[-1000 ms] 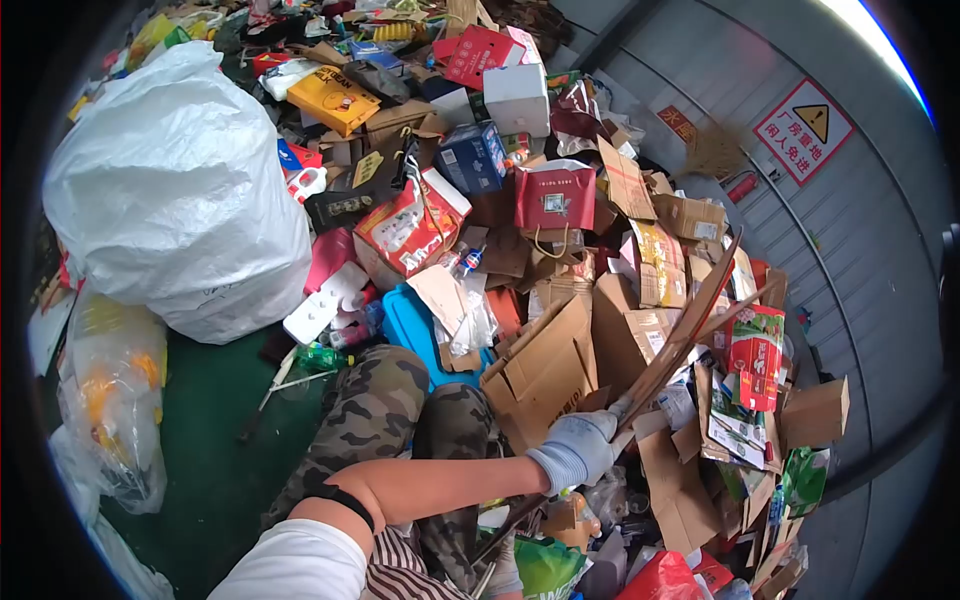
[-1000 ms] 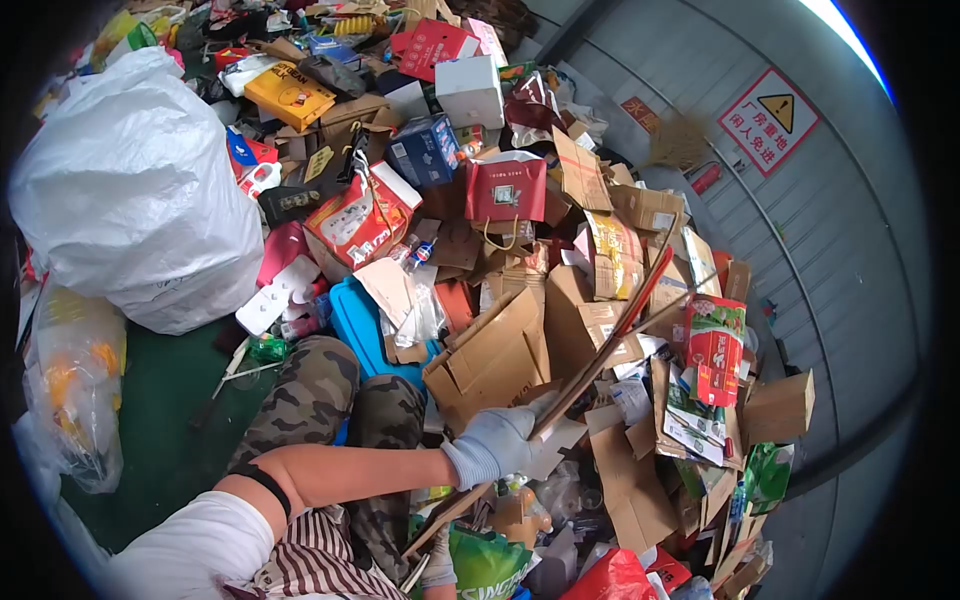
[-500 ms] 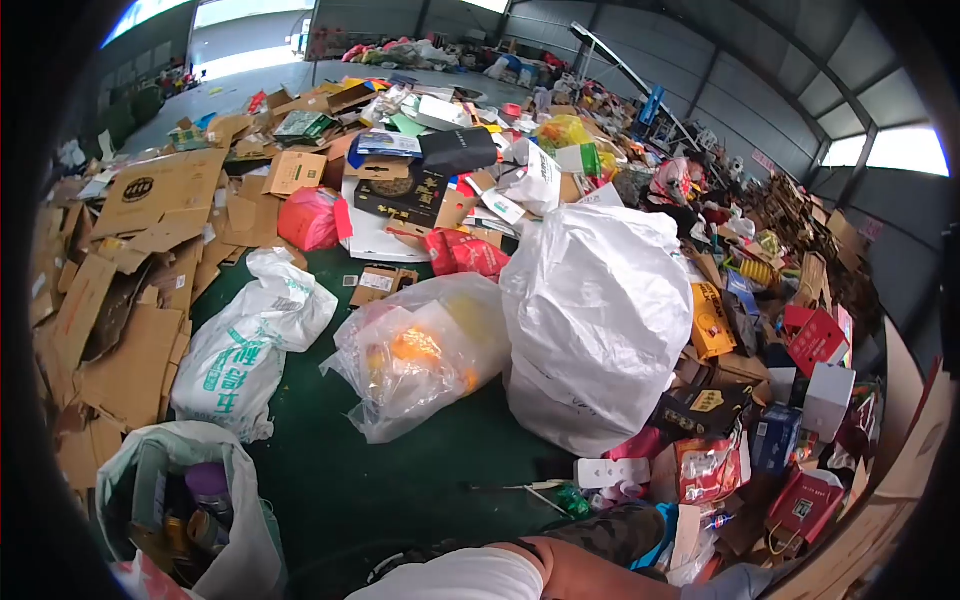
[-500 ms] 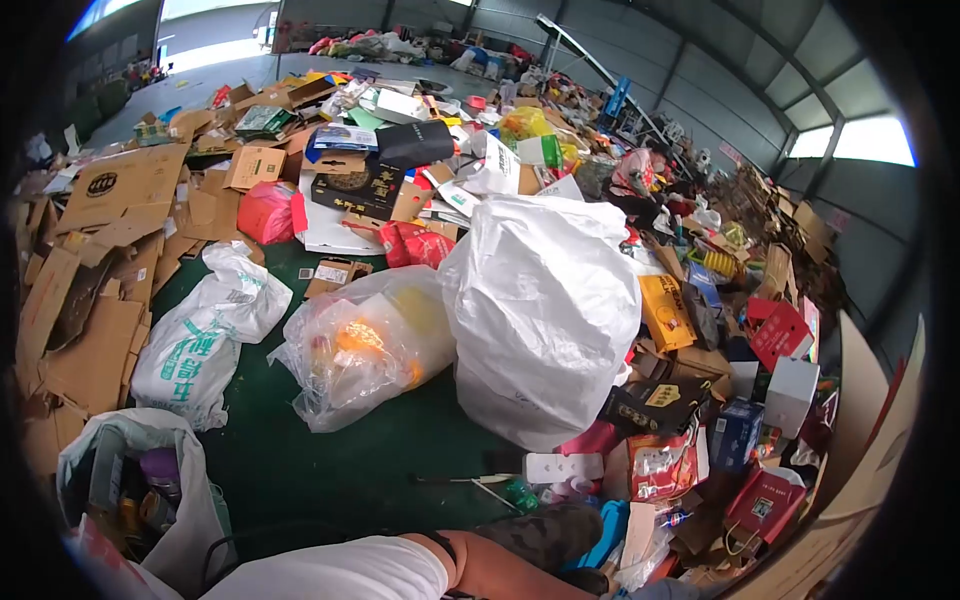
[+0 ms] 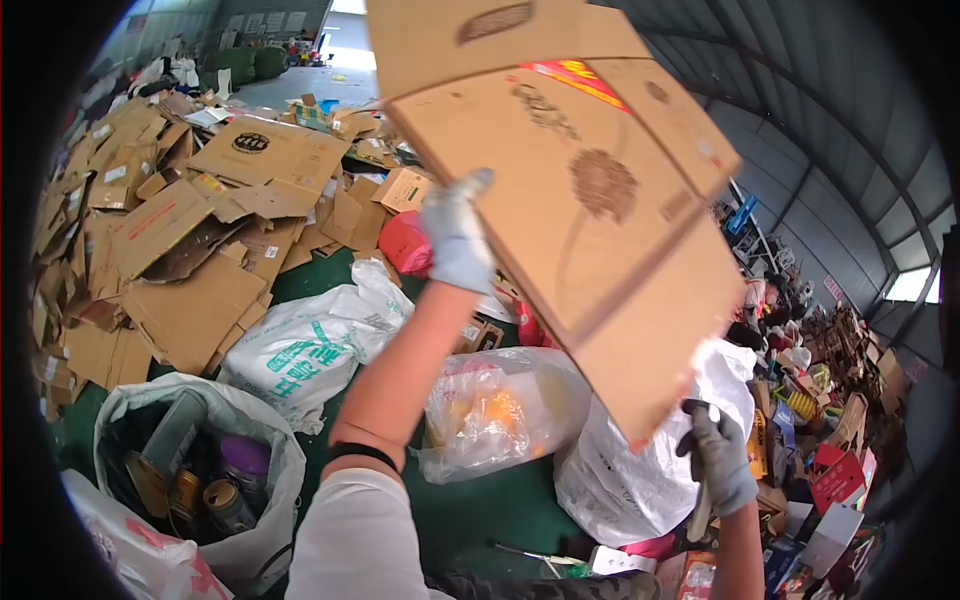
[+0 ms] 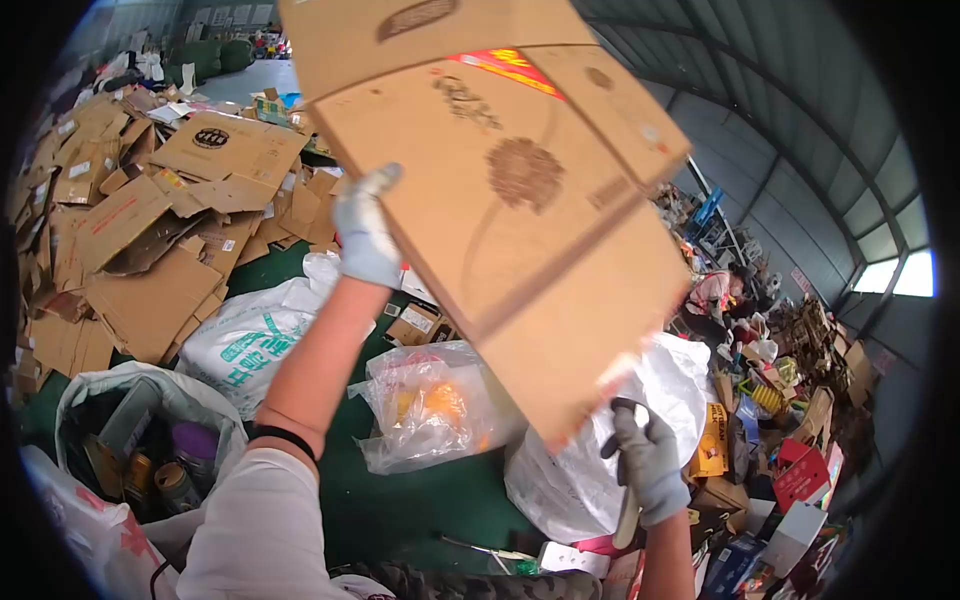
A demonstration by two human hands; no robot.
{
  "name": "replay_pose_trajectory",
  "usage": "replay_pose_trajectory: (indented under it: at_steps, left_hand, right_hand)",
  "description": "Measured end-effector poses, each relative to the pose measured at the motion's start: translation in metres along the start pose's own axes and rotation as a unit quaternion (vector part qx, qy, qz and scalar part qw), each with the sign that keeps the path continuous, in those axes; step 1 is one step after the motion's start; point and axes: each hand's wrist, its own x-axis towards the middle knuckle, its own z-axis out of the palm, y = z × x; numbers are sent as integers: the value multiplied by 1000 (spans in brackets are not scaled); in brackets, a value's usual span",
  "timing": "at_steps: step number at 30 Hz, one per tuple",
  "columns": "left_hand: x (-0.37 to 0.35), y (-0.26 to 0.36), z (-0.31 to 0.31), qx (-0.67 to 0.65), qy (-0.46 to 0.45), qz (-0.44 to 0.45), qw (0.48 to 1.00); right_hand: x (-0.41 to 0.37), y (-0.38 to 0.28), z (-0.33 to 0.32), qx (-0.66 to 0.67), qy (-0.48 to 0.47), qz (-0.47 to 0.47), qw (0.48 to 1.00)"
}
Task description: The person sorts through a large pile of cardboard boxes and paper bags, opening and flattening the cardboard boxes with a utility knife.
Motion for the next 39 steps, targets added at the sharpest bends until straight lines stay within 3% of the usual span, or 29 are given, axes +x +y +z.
replay_pose_trajectory:
  at_steps: [1,2,3,4,5,6,7,8,9,10,11,13,14,15,16,17,19,20,22,24,26,27,29,31,33,34,35,37,39]
  left_hand:
    - [41,25,-27,35,18,90,995]
    - [94,47,-69,94,64,146,983]
    - [132,73,-109,149,81,222,960]
    - [158,98,-152,210,119,251,937]
    - [180,115,-208,249,197,334,888]
    - [137,127,-198,162,249,306,905]
    - [132,136,-237,225,385,277,851]
    - [127,133,-294,303,460,231,802]
    - [111,116,-345,383,473,228,760]
    - [77,91,-365,462,474,194,724]
    - [33,55,-351,407,435,157,788]
    - [-54,-18,-324,288,369,62,882]
    - [-85,-62,-375,449,184,39,874]
    - [-147,-79,-316,463,94,-71,879]
    - [-199,-101,-296,519,-47,-32,853]
    - [-247,-92,-247,595,-204,-79,773]
    - [-334,-114,-207,436,-418,-75,793]
    - [-368,-119,-177,363,-522,-53,770]
    - [-427,-124,-119,236,-641,-72,727]
    - [-472,-124,-70,133,-705,-114,687]
    - [-512,-133,-47,70,-724,-195,658]
    - [-533,-139,-41,52,-713,-249,653]
    - [-564,-137,-6,41,-579,-568,583]
    - [-599,-160,25,36,-515,-663,542]
    - [-638,-187,44,21,-506,-697,508]
    - [-657,-199,46,19,-536,-672,510]
    - [-670,-206,48,69,-551,-680,479]
    - [-693,-214,49,164,-573,-690,411]
    - [-698,-210,42,135,-555,-751,331]
  right_hand:
    - [4,-14,26,-73,-69,9,995]
    - [10,-3,44,10,-183,-1,983]
    - [13,21,53,-197,-215,-105,951]
    - [1,41,62,-282,-216,-166,920]
    - [-10,65,62,-315,-266,-140,900]
    - [-23,96,60,-348,-315,-115,876]
    - [-39,157,50,-283,-314,-134,896]
    - [-61,208,39,-273,-311,-38,909]
    - [-89,213,27,-238,-288,64,925]
    - [-117,269,11,-250,-199,-138,937]
    - [-141,240,5,-127,-182,36,974]
    - [-171,266,-18,-110,-111,108,982]
    - [-193,285,-40,-103,-72,147,981]
    - [-215,304,-67,-97,-26,184,978]
    - [-239,321,-98,-94,22,221,970]
    - [-273,333,-126,-90,81,264,957]
    - [-340,338,-155,-28,230,306,924]
    - [-381,361,-175,41,289,299,909]
    - [-438,365,-184,106,494,401,764]
    - [-500,375,-183,193,618,423,634]
    - [-583,425,-170,299,700,373,530]
    - [-603,433,-157,336,718,372,484]
    - [-619,434,-124,326,744,398,427]
    - [-648,462,-96,370,737,395,405]
    - [-641,475,-83,355,764,455,288]
    - [-637,483,-77,374,767,468,231]
    - [-631,491,-69,392,767,477,172]
    - [-605,507,-50,439,806,357,176]
    - [-613,554,-39,508,814,277,59]
